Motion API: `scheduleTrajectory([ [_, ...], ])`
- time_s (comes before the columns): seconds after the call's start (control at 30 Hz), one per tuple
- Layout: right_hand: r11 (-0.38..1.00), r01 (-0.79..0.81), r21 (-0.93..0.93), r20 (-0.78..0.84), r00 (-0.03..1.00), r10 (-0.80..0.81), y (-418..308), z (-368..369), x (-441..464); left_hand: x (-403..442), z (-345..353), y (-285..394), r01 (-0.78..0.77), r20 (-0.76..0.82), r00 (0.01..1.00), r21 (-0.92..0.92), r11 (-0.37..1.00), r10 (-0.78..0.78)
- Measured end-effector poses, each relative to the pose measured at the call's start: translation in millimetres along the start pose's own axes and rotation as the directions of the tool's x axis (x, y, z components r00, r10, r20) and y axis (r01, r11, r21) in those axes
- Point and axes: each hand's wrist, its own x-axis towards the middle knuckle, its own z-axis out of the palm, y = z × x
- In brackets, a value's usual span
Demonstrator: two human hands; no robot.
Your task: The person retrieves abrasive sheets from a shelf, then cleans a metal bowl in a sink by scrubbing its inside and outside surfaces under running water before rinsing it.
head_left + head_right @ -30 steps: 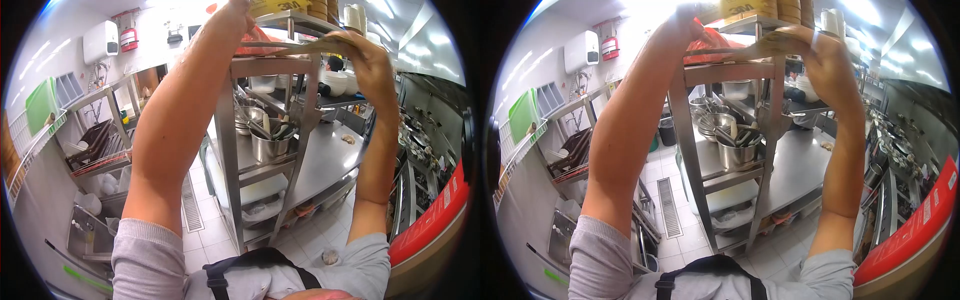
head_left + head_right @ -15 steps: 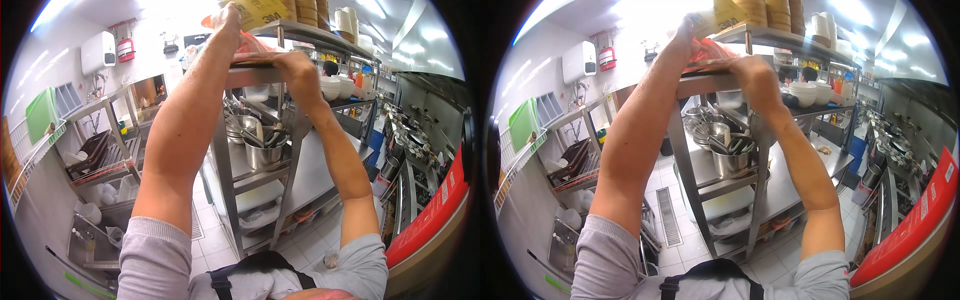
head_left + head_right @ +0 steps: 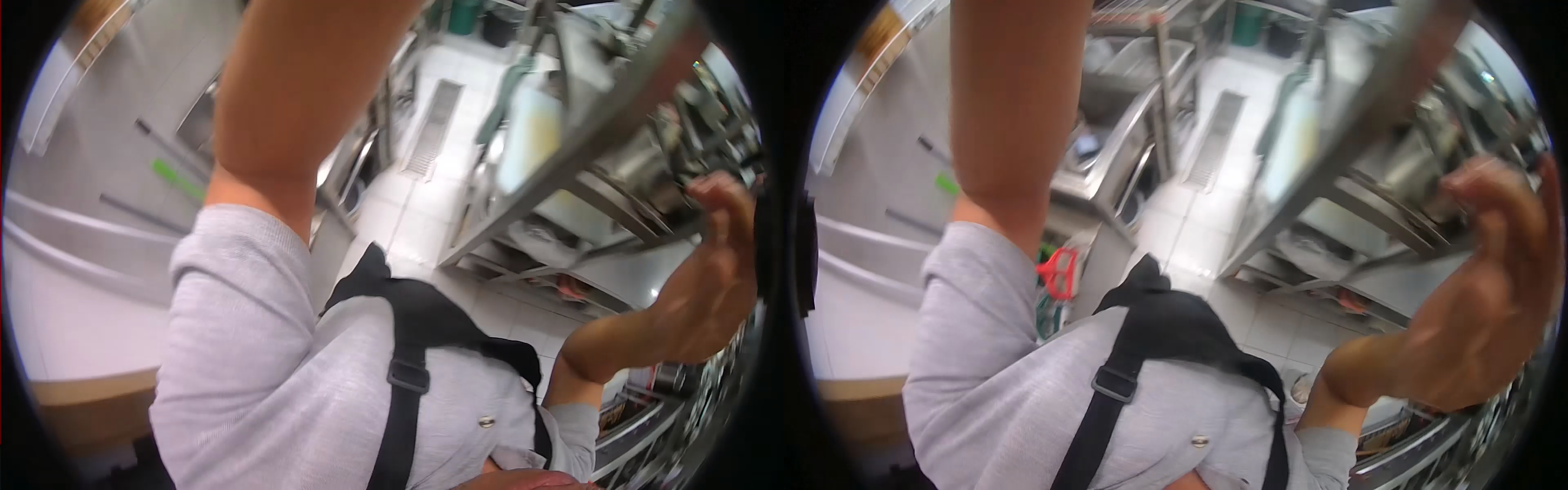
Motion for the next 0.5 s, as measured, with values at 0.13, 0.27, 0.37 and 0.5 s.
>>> scheduleTrajectory([
  [0.13, 0.613, -0.486, 0.623, 0.232, 0.863, 0.448, 20, 152, -73, -122, -87, -41, 0.449, -0.068, 0.885, -0.134, 0.884, -0.460],
  [0.27, -0.015, -0.779, 0.627, 0.627, 0.494, 0.602, 100, 309, -109, -280, -167, -117, 0.789, -0.115, 0.445, -0.419, 0.450, -0.888],
  [0.37, -0.025, -0.906, 0.423, 0.759, 0.339, 0.555, 125, 408, -112, -348, -218, -159, 0.799, -0.213, 0.326, -0.460, 0.389, -0.921],
  [0.5, 0.075, -0.952, 0.296, 0.774, 0.285, 0.565, 150, 520, -109, -388, -286, -212, 0.857, -0.331, 0.216, -0.387, 0.341, -0.919],
])
